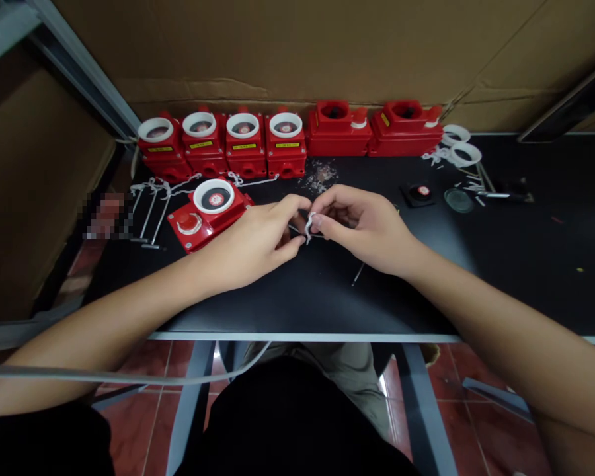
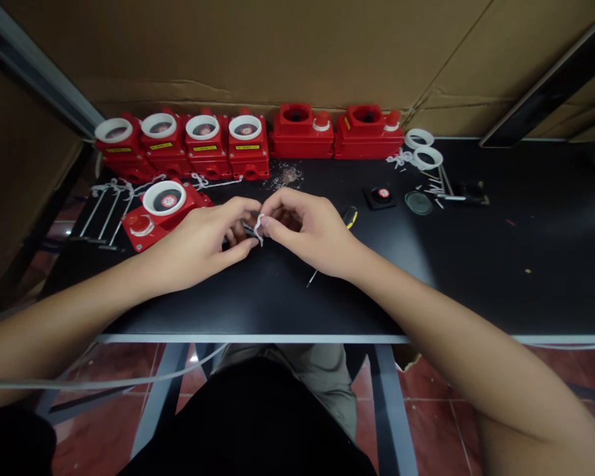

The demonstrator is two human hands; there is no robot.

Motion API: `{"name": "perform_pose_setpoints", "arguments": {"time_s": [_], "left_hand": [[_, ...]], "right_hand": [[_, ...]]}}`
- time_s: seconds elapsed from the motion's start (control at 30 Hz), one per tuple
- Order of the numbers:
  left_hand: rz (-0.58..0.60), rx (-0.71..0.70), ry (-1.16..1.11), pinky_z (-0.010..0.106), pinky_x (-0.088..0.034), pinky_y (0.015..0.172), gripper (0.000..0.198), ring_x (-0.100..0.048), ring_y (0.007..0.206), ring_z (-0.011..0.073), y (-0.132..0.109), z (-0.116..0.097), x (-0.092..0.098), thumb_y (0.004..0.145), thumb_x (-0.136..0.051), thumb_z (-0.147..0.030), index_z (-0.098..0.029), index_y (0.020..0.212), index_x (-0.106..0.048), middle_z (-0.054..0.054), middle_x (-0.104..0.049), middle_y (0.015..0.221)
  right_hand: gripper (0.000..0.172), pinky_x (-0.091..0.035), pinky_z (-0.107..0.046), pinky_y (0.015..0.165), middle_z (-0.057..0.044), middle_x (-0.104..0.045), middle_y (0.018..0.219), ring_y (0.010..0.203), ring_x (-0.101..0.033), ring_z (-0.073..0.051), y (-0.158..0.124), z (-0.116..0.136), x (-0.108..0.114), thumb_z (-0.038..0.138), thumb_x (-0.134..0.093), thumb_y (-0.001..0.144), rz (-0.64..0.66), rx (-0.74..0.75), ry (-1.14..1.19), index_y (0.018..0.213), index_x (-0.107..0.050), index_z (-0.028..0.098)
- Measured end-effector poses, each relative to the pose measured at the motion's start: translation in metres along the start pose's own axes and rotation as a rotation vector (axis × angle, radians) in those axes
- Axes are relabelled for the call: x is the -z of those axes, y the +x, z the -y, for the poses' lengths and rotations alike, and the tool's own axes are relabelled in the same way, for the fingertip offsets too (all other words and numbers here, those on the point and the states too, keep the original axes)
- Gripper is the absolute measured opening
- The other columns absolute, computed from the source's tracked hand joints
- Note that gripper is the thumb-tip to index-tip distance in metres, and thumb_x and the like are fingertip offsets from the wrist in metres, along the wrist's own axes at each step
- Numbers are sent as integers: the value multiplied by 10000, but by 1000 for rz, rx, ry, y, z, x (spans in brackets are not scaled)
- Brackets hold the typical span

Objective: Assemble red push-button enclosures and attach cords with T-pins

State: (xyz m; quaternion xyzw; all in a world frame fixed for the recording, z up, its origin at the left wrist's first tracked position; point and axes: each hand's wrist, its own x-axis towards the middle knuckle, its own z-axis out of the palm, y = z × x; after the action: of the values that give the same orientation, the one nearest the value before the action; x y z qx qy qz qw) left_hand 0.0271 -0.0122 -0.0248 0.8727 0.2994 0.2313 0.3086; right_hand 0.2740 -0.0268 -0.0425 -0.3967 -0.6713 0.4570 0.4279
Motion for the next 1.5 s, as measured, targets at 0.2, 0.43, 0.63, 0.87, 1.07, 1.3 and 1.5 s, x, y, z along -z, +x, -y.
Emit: {"name": "perform_pose_setpoints", "arguments": {"time_s": [0.2, 0.43, 0.63, 0.87, 1.07, 1.3, 1.5], "left_hand": [[8, 47, -47, 261, -564, 779, 243, -738, 794, 149, 3, 0, 1, 1054, -730, -191, -180, 1293, -691, -6, -797, 968], [5, 24, -108, 260, -529, 741, 128, -721, 791, 146, 5, -7, 2, 1045, -693, -185, -191, 1015, -818, 8, -763, 908], [-56, 111, -420, 275, -580, 773, 159, -733, 819, 145, 9, -8, 3, 1048, -776, -279, -176, 1086, -891, 46, -818, 999], [-194, 79, -443, 305, -651, 821, 262, -748, 837, 154, 8, 2, 3, 1071, -798, -286, -207, 1277, -938, 71, -858, 1096], [-217, 136, -511, 318, -694, 849, 320, -777, 828, 163, 8, 2, -1, 1082, -803, -291, -185, 1370, -891, 49, -866, 996], [-204, 149, -536, 303, -717, 843, 391, -798, 832, 164, 8, 5, -1, 1113, -798, -321, -178, 1476, -819, 48, -853, 986], [-302, 119, -401, 303, -707, 796, 279, -772, 825, 147, 7, 3, 0, 1090, -808, -322, -222, 1332, -903, 92, -822, 1218]], "right_hand": [[368, -535, -236, 602, 20, -745, 794, 628, -610, -90, 2, 9, -1, 449, -1024, 915, -21, -41, 136, 926, -741, 215], [383, -518, -240, 507, 3, -753, 771, 602, -651, -118, 9, 2, 8, 473, -1013, 887, -209, -61, 104, 902, -712, 237], [256, -612, -335, 711, -49, -863, 947, 771, -759, -190, 8, -6, 11, 434, -948, 913, -211, 1, -104, 909, -795, 229], [121, -479, -318, 667, -24, -825, 883, 741, -676, -167, -3, -1, 3, 313, -867, 1004, -71, 168, -358, 922, -855, 224], [95, -511, -354, 692, -48, -829, 935, 789, -683, -202, -6, 5, 3, 288, -828, 1067, -104, 312, -465, 998, -886, 260], [124, -573, -392, 717, -72, -853, 978, 840, -741, -235, -7, 5, 1, 260, -764, 1094, -168, 454, -584, 1034, -872, 269], [148, -620, -384, 802, -78, -847, 1005, 879, -773, -224, -8, 2, -2, 177, -729, 1083, -146, 528, -609, 1047, -858, 241]]}}
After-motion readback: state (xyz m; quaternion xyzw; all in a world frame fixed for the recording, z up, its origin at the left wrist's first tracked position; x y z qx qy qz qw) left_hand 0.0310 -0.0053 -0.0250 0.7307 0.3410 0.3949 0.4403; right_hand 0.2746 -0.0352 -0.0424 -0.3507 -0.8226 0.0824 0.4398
